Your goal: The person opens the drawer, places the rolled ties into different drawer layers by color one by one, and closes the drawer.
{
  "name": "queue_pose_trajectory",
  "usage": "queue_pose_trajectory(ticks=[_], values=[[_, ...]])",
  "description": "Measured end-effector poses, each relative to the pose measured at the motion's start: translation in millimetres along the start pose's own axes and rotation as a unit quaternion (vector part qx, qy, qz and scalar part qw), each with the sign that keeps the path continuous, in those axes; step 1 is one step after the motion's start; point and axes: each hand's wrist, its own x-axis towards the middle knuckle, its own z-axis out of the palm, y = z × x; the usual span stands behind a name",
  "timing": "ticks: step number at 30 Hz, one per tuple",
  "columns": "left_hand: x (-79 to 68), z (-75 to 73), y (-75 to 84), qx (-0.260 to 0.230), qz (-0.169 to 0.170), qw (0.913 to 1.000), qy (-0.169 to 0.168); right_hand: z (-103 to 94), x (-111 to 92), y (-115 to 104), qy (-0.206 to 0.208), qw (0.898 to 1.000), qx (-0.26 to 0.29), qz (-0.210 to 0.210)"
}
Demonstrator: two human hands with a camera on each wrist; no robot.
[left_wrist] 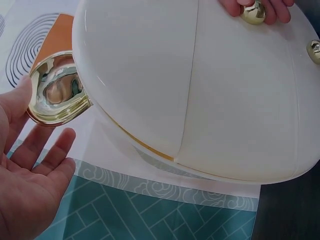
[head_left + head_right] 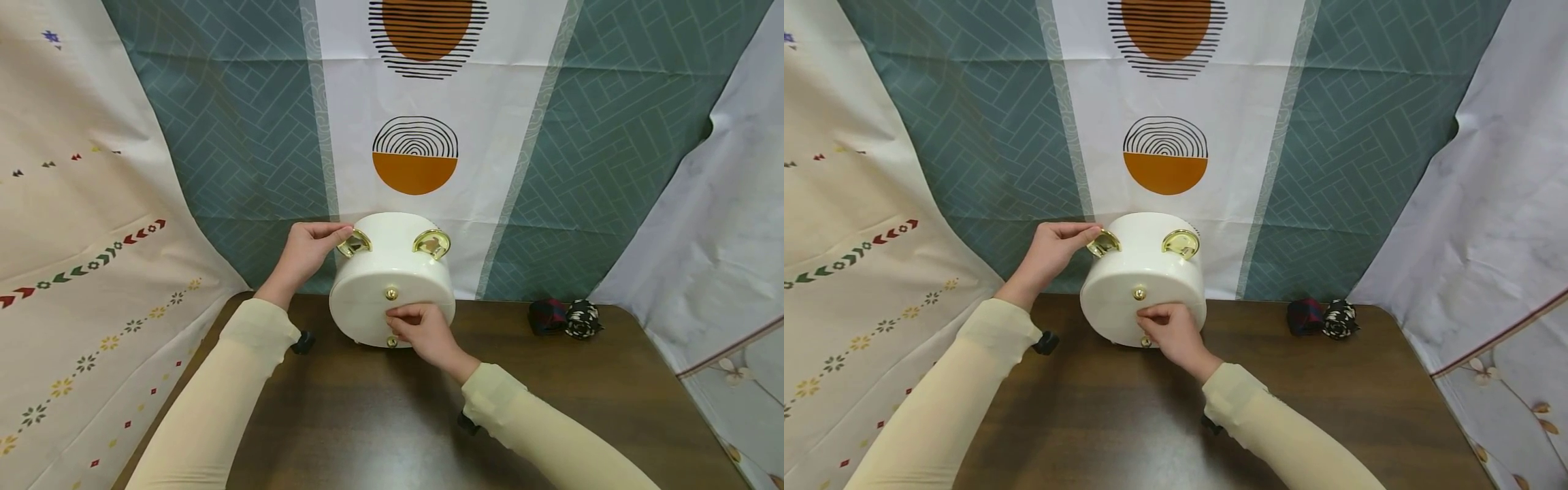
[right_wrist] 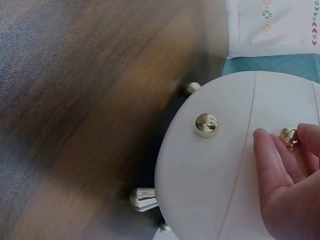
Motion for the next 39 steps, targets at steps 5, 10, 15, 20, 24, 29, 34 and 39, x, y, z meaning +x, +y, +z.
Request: queue_pose_trajectory(ticks=[5,10,15,20,24,29,34,39], values=[[0.5,0.5,-0.4,0.0,0.004,1.0,-0.001,-0.3,-0.5,0.6,0.01,1.0,-0.002,0.002],[0.3,1.0,-0.2,0.007,0.011,0.9999,-0.005,-1.2,-0.9,-0.7,0.009,1.0,0.007,0.014],[0.5,0.8,-1.6,0.003,0.012,0.9999,-0.007,-1.3,-0.6,0.1,0.008,1.0,0.008,0.018],[0.2,0.6,-3.1,0.003,0.011,0.9999,-0.006,-1.1,-1.2,1.2,0.007,1.0,0.008,0.016],[0.4,1.1,-3.3,0.008,0.013,0.9999,-0.007,-1.7,-2.4,2.4,0.008,1.0,0.011,0.02],[0.6,1.1,-2.4,0.014,0.017,0.9997,-0.007,-1.7,-3.7,3.5,0.011,1.0,0.013,0.016],[-0.8,-0.2,-0.5,0.011,0.017,0.9998,-0.006,-1.2,-4.0,2.8,0.01,1.0,0.004,0.012],[0.0,-0.7,-1.7,0.012,0.016,0.9998,-0.004,-0.5,-4.9,3.0,0.009,1.0,0.005,0.012]])
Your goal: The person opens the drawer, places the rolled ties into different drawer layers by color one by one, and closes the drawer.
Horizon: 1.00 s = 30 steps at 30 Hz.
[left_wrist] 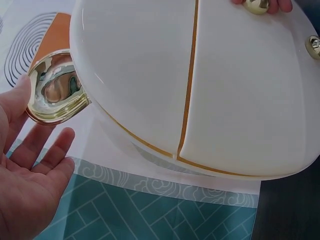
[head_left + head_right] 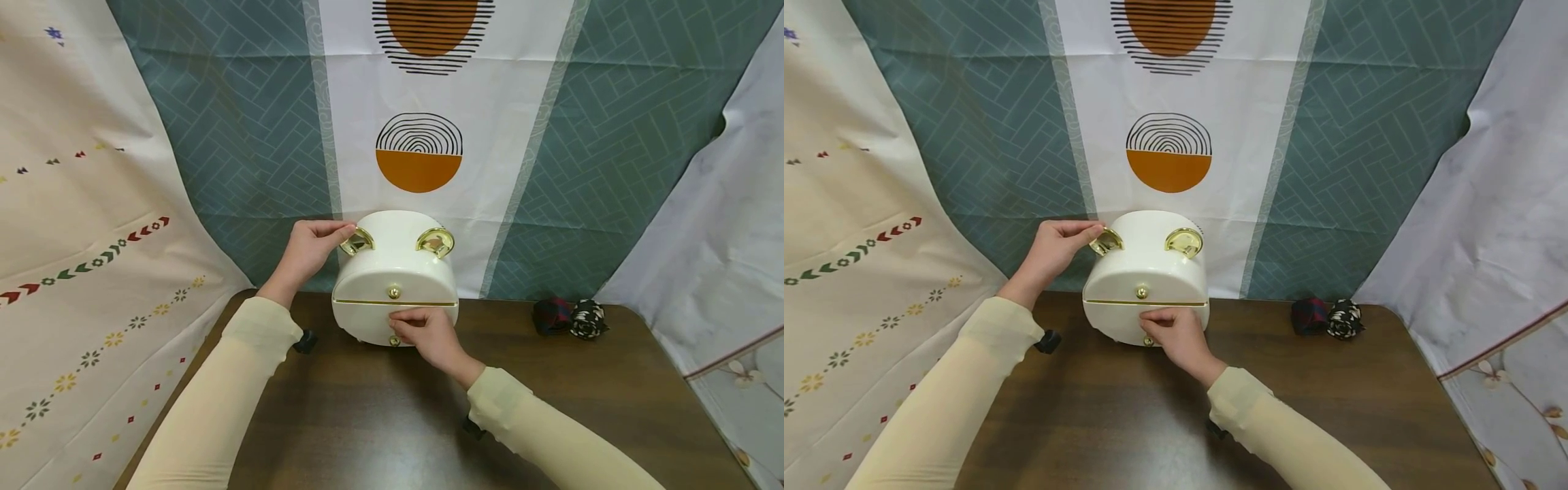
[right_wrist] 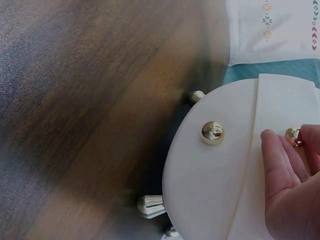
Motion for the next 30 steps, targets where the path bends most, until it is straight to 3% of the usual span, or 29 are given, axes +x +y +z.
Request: queue_pose_trajectory(ticks=[16,25,30], values=[[-0.3,0.0,-0.6,-0.001,-0.006,1.0,0.0,2.6,-9.1,-5.4,0.001,1.0,-0.016,0.011],[12.5,0.6,-24.1,-0.002,-0.005,1.0,0.008,4.6,-13.1,-4.3,-0.001,1.0,-0.019,0.013],[15.1,1.4,-26.6,-0.002,0.003,0.9999,0.011,5.1,-16.2,-6.8,0.002,1.0,-0.029,0.01]])
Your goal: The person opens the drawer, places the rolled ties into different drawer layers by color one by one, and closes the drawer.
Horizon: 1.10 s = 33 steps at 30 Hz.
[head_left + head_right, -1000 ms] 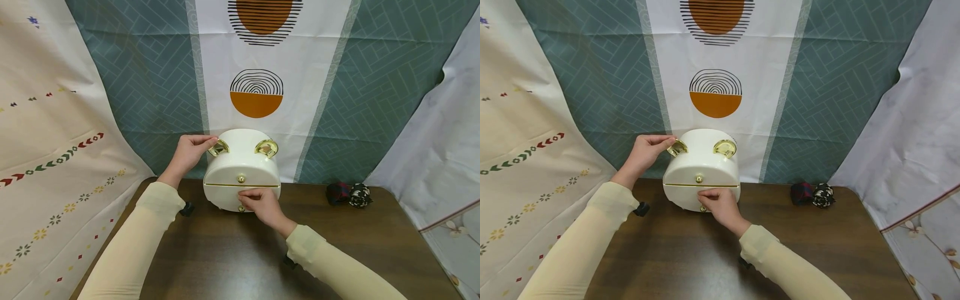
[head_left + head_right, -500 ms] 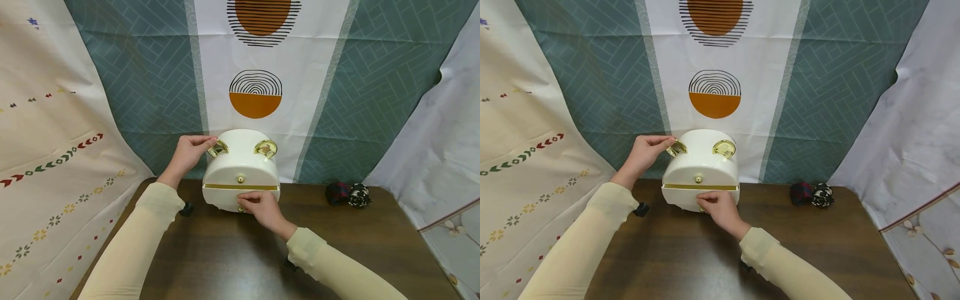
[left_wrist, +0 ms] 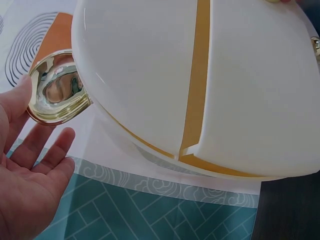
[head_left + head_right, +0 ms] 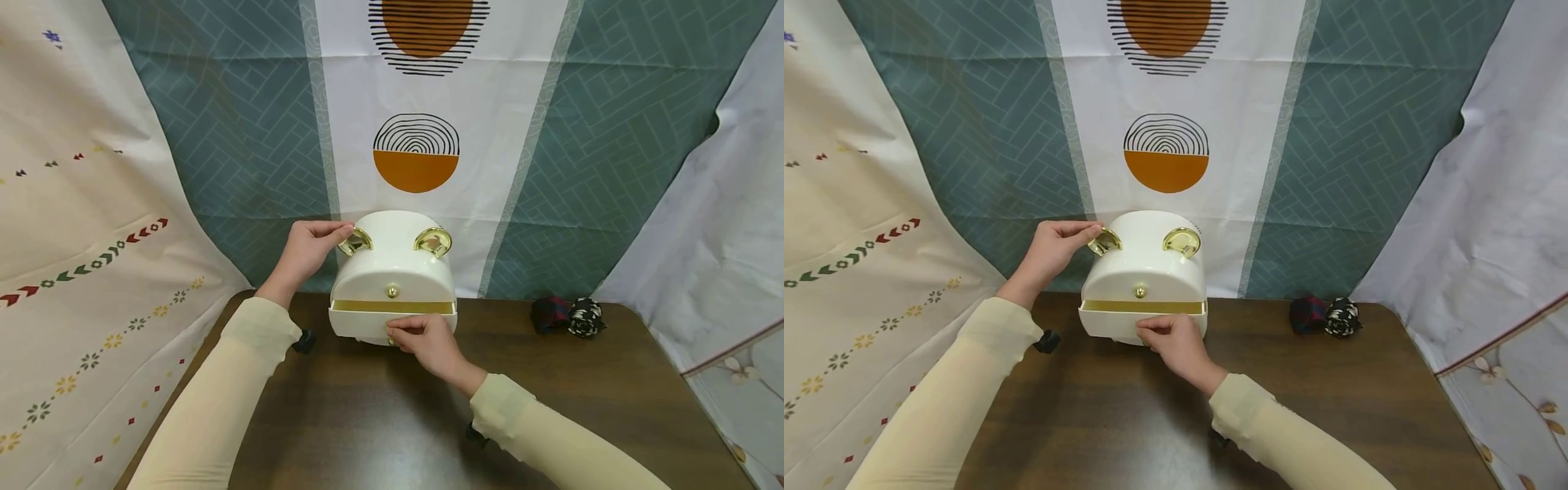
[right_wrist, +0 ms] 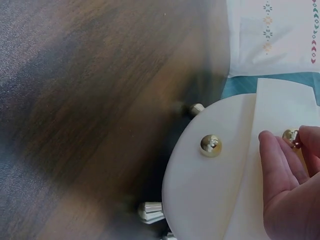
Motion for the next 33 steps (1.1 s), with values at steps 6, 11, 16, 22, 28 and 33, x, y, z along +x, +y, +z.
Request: queue_pose_trajectory(ticks=[6,11,16,22,28,33], values=[[-1.0,-0.7,3.8,-0.004,-0.001,1.0,-0.004,0.6,-3.3,-3.2,-0.002,1.0,-0.001,0.002],[-2.2,-0.5,3.8,-0.001,-0.006,1.0,-0.007,2.0,-6.6,-1.9,-0.005,1.0,-0.004,-0.001],[-1.6,-0.8,2.3,0.005,0.002,1.0,-0.004,2.9,-8.7,-1.5,-0.004,1.0,-0.008,-0.004],[-2.3,-0.8,2.8,0.005,0.0,1.0,-0.006,3.6,-11.7,-0.6,-0.005,1.0,-0.005,-0.001],[-12.2,-1.7,21.2,-0.001,-0.009,0.9999,-0.012,5.6,-13.8,1.9,-0.006,1.0,-0.003,-0.003],[-17.6,-1.7,29.2,-0.002,-0.011,0.9998,-0.015,8.3,-8.2,21.2,0.006,1.0,0.0,-0.003]])
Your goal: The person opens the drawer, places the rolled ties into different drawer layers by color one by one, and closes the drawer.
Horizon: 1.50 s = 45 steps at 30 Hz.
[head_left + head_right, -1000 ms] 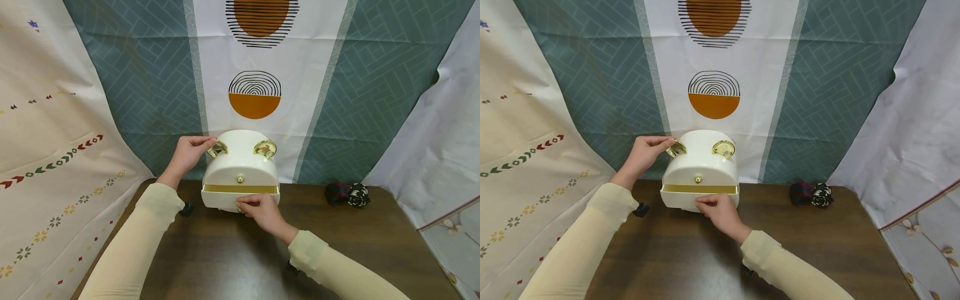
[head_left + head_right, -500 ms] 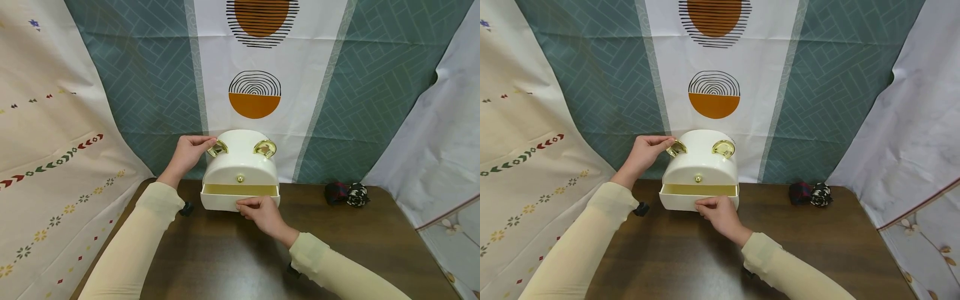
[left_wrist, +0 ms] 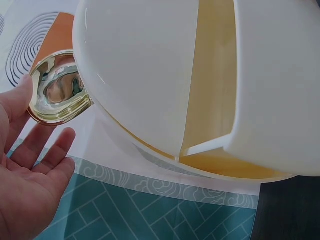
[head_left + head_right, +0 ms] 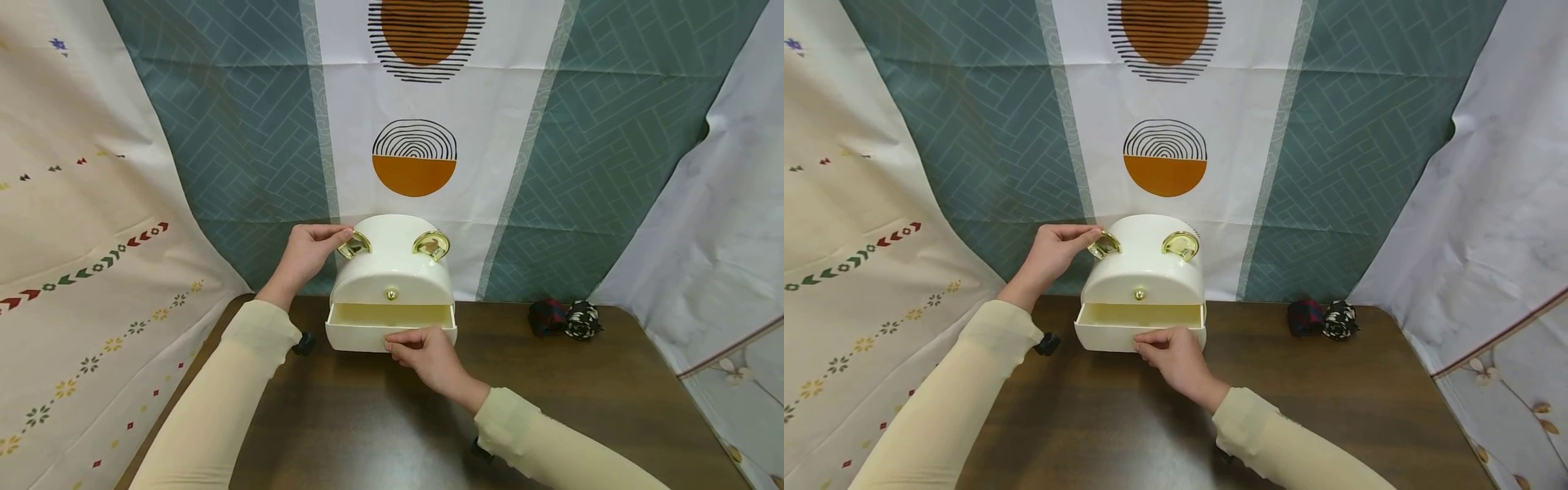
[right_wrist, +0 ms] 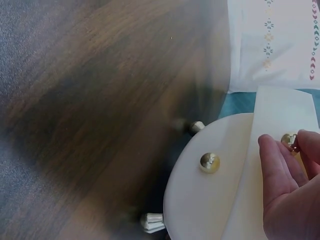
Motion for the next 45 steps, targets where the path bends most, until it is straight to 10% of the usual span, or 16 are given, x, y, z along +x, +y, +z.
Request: queue_pose_trajectory(ticks=[29,45], values=[[-0.1,0.3,0.5,-0.001,0.001,1.0,0.002,0.7,-22.0,-18.7,-0.011,1.0,0.009,-0.009],[-0.4,0.2,0.6,-0.005,0.002,1.0,0.002,3.2,-19.1,6.9,-0.008,1.0,0.009,-0.005]])
